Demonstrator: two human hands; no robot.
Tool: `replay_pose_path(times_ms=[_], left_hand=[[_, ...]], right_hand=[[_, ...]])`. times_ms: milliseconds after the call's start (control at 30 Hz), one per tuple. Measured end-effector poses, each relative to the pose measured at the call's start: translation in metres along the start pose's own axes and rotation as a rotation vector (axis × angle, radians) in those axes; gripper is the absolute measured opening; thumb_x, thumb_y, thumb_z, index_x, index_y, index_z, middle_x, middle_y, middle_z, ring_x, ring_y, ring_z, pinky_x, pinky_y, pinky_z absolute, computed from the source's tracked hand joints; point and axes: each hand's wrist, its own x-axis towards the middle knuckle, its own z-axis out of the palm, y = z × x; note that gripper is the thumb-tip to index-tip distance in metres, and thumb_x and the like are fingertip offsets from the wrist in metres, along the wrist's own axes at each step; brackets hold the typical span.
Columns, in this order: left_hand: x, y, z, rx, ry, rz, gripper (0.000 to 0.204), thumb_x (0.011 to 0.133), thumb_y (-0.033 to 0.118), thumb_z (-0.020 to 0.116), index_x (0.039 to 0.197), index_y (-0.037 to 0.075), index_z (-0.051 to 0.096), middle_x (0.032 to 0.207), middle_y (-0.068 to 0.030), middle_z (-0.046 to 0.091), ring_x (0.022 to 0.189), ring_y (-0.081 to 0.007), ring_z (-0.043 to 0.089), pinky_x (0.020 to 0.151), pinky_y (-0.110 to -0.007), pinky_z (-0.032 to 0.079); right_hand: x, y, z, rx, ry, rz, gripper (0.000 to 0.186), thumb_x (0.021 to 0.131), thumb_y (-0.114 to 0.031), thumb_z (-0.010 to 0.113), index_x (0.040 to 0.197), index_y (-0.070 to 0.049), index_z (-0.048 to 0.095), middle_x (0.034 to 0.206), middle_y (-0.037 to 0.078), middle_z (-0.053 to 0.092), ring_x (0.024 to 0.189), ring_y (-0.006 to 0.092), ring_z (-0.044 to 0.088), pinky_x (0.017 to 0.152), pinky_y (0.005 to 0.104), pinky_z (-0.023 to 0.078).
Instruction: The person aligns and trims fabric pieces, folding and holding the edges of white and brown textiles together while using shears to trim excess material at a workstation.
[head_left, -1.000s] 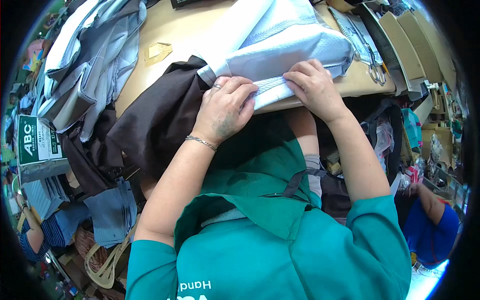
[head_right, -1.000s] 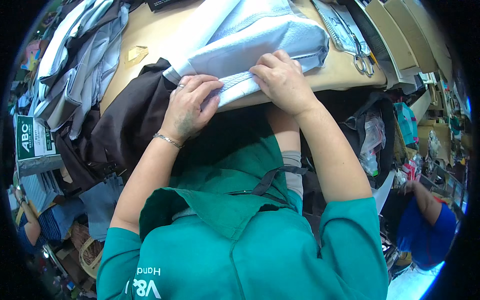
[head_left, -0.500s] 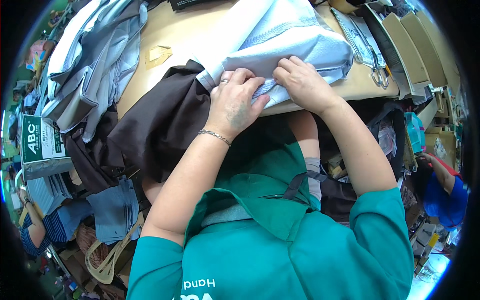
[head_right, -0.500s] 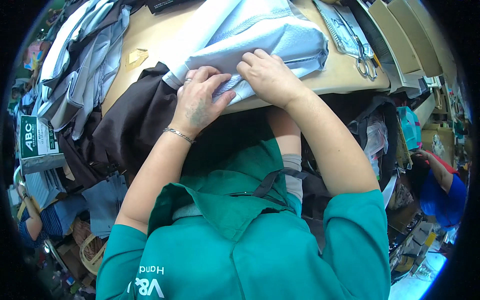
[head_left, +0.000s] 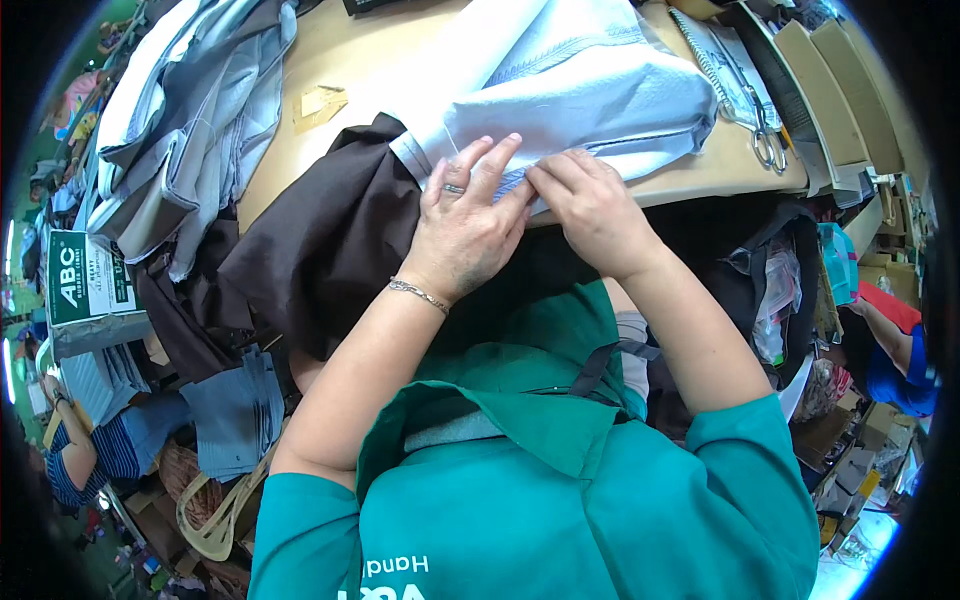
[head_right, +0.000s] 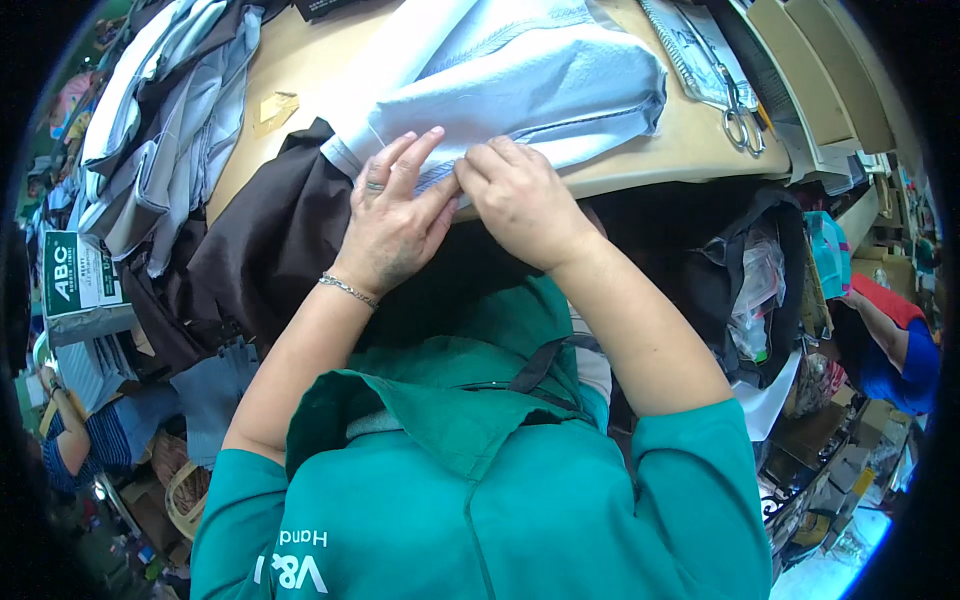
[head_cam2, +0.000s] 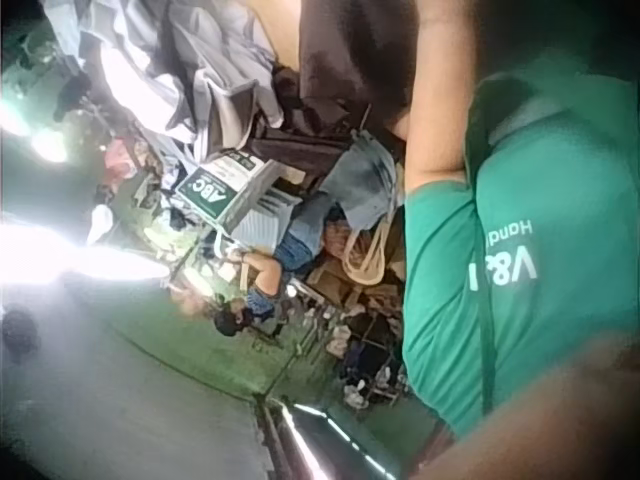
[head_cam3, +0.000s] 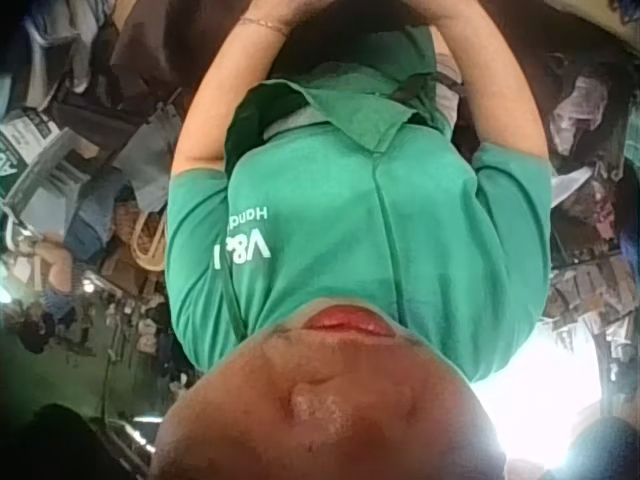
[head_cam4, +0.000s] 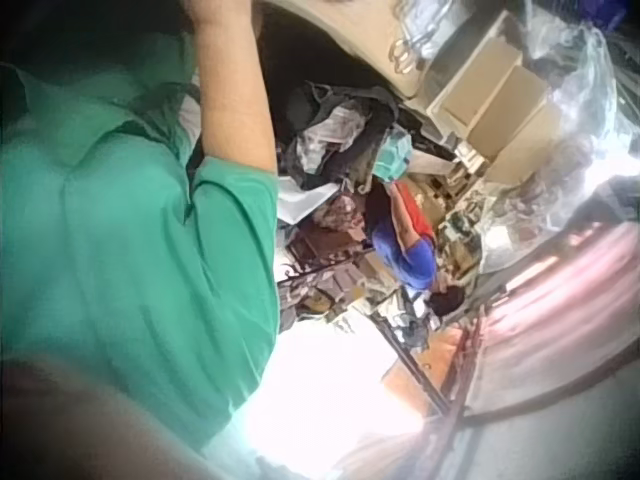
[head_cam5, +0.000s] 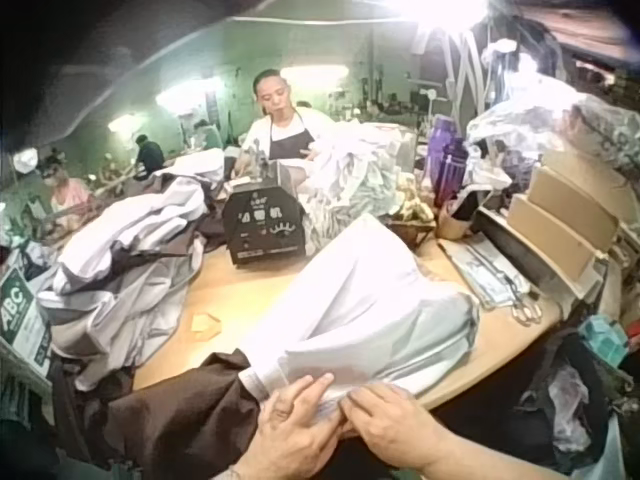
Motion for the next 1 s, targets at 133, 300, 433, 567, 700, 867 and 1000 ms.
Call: replay_pose_path(times_ms=[133, 300, 433, 567, 700, 867, 1000], left_hand=[[-0.019, -0.005, -0.010, -0.004, 0.039, -0.061, 0.023, 0.077, 0.022, 0.065, 0.100, 0.018, 0.067, 0.124, -0.0082, 0.048, 0.119, -0.0281, 0.039, 0.097, -0.038, 0.033], [-0.043, -0.002, -0.040, 0.004, 0.054, -0.019, 0.026, 0.076, 0.017, 0.066, 0.100, 0.009, 0.065, 0.118, -0.0102, 0.051, 0.111, -0.0302, 0.046, 0.092, -0.038, 0.037], [-0.080, 0.012, -0.064, -0.309, -0.152, -0.157, 0.020, 0.076, 0.012, 0.066, 0.091, 0.001, 0.062, 0.099, -0.0117, 0.058, 0.085, -0.0283, 0.058, 0.074, -0.035, 0.048], [-0.103, 0.011, -0.057, -0.150, -0.351, -0.496, 0.020, 0.078, 0.015, 0.065, 0.089, 0.000, 0.059, 0.083, -0.0139, 0.060, 0.076, -0.0292, 0.059, 0.068, -0.035, 0.048], [-0.085, 0.007, -0.060, -0.115, -0.153, -0.636, 0.034, 0.074, 0.029, 0.070, 0.078, 0.003, 0.048, 0.071, -0.0124, 0.050, 0.067, -0.0311, 0.053, 0.064, -0.039, 0.046], [-0.063, 0.003, -0.048, 0.033, -0.006, -0.461, 0.031, 0.072, 0.019, 0.070, 0.075, 0.000, 0.047, 0.076, -0.0144, 0.048, 0.074, -0.0330, 0.050, 0.064, -0.038, 0.042], [-0.068, 0.002, -0.064, -0.421, 0.018, -0.429, 0.006, 0.080, 0.003, 0.059, 0.081, 0.001, 0.053, 0.078, -0.0103, 0.052, 0.073, -0.0231, 0.053, 0.066, -0.031, 0.043]], right_hand=[[-0.006, 0.008, -0.002, -0.078, -0.007, 0.049, 0.023, 0.072, -0.008, 0.054, 0.093, 0.001, 0.060, 0.087, 0.009, 0.057, 0.089, 0.0240, 0.056, 0.079, 0.0352, 0.046], [-0.015, 0.024, -0.008, -0.125, -0.022, 0.083, 0.023, 0.075, -0.006, 0.052, 0.095, 0.000, 0.060, 0.088, 0.009, 0.057, 0.090, 0.0243, 0.056, 0.083, 0.0358, 0.044], [-0.013, -0.011, -0.011, -0.067, 0.139, 0.113, 0.013, 0.076, -0.012, 0.057, 0.086, -0.004, 0.059, 0.083, 0.008, 0.056, 0.083, 0.0242, 0.055, 0.075, 0.0366, 0.043], [-0.008, -0.083, 0.002, 0.334, 0.021, 0.166, 0.017, 0.075, -0.022, 0.066, 0.072, -0.009, 0.055, 0.076, 0.008, 0.053, 0.072, 0.0241, 0.053, 0.060, 0.0361, 0.041], [-0.010, -0.098, 0.025, 0.671, 0.072, 0.313, 0.023, 0.079, -0.022, 0.065, 0.071, -0.002, 0.057, 0.071, 0.012, 0.055, 0.068, 0.0306, 0.055, 0.062, 0.0382, 0.045], [-0.018, -0.087, 0.026, 1.005, 0.078, 0.510, 0.017, 0.083, -0.016, 0.062, 0.081, 0.001, 0.062, 0.076, 0.014, 0.059, 0.072, 0.0284, 0.058, 0.066, 0.0342, 0.047], [-0.025, -0.084, 0.027, 1.059, 0.048, 0.554, 0.028, 0.078, -0.023, 0.068, 0.091, 0.002, 0.063, 0.088, 0.016, 0.062, 0.083, 0.0279, 0.061, 0.074, 0.0326, 0.048]])
